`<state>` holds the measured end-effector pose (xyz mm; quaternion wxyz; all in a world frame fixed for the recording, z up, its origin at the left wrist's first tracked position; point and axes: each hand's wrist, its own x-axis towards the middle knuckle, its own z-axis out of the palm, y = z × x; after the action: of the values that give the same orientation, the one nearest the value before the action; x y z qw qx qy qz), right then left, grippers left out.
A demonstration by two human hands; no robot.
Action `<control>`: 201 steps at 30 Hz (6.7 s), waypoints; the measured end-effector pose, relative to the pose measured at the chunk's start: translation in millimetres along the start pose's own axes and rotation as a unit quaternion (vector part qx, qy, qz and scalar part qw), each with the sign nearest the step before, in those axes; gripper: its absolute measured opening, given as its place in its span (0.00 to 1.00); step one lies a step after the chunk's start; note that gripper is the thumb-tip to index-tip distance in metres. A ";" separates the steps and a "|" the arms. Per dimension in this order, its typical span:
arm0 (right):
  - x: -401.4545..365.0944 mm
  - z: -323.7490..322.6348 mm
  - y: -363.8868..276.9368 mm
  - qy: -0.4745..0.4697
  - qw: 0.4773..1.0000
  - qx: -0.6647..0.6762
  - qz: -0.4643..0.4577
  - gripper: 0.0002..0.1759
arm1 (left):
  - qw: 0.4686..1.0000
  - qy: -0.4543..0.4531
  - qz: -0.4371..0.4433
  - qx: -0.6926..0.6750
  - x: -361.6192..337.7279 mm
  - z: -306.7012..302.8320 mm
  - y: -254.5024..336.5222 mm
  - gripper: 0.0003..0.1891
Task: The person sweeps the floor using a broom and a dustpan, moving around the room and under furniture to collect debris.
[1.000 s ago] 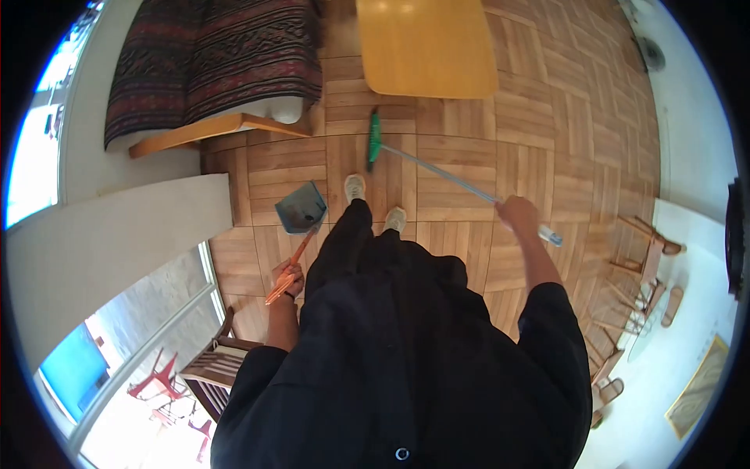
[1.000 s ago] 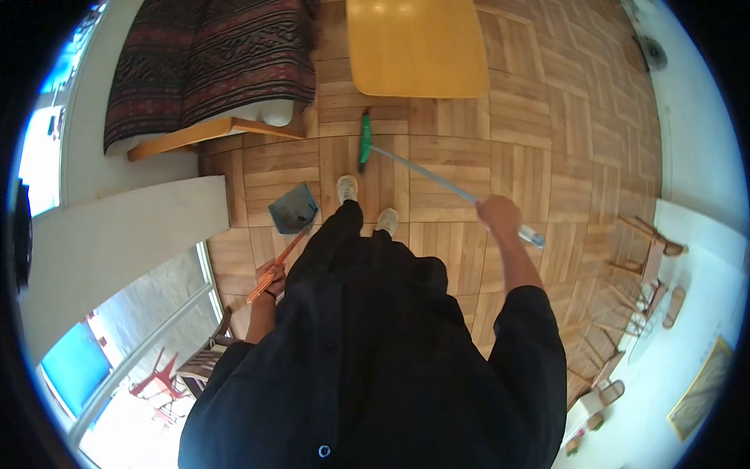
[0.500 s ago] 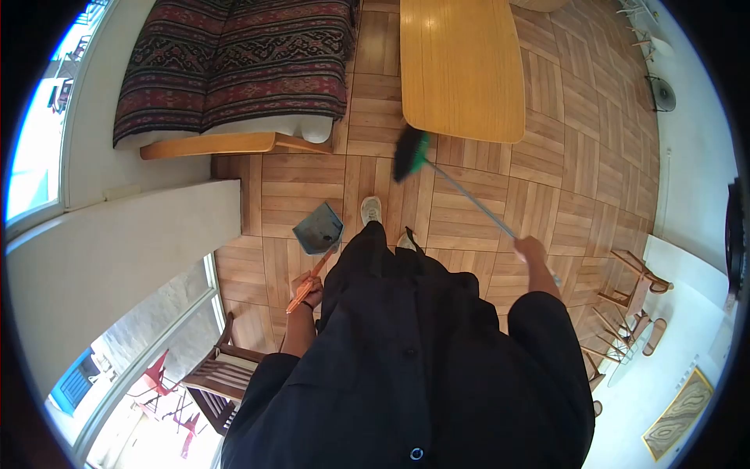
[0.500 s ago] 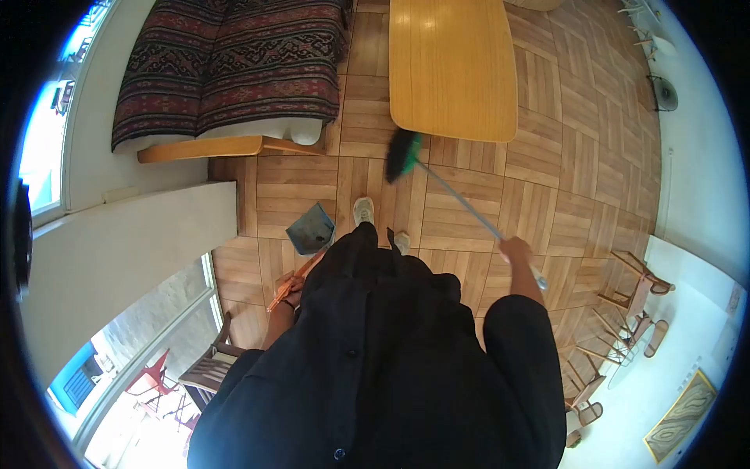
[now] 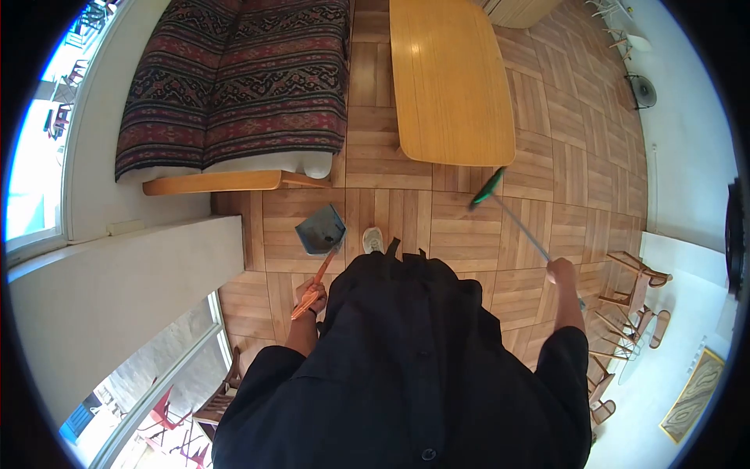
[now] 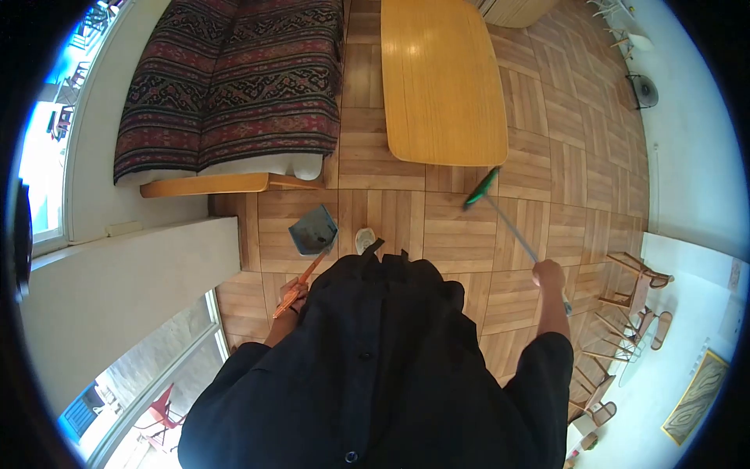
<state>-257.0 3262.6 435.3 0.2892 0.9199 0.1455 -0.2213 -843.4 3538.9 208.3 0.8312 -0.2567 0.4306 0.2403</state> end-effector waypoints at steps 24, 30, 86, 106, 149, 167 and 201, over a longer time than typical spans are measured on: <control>15.7 -71.3 -369.4 -0.412 0.725 0.548 -0.063 0.24 | 0.681 0.133 0.365 0.621 -1.8 -60.5 15.0 0.12; 107.6 -145.0 -490.9 -0.410 0.711 0.570 -0.048 0.26 | 0.742 0.203 0.313 0.557 -11.8 17.0 10.1 0.11; -117.7 160.7 -110.8 -0.193 0.976 0.081 0.058 0.27 | 0.947 0.157 0.001 0.279 -43.2 -45.9 132.3 0.09; 9.0 116.7 125.9 -0.022 0.992 0.079 -0.100 0.26 | 0.927 0.209 0.095 0.296 16.7 -6.5 -140.0 0.08; 497.4 -73.1 258.9 0.025 0.973 0.229 -0.028 0.27 | 0.864 0.229 -0.034 0.447 243.5 310.6 -430.3 0.10; 811.4 -102.7 358.6 -0.071 0.980 0.181 -0.029 0.25 | 0.711 0.215 0.063 0.666 243.7 410.0 -635.8 0.11; 568.2 -14.3 381.5 -0.076 0.950 0.268 0.141 0.37 | 0.589 0.166 -0.159 0.775 327.1 386.6 -508.7 0.11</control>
<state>387.1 3048.9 345.0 0.0705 0.9550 -0.0730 -0.2785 -130.7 3459.4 237.9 0.6550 0.3843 0.5374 -0.3668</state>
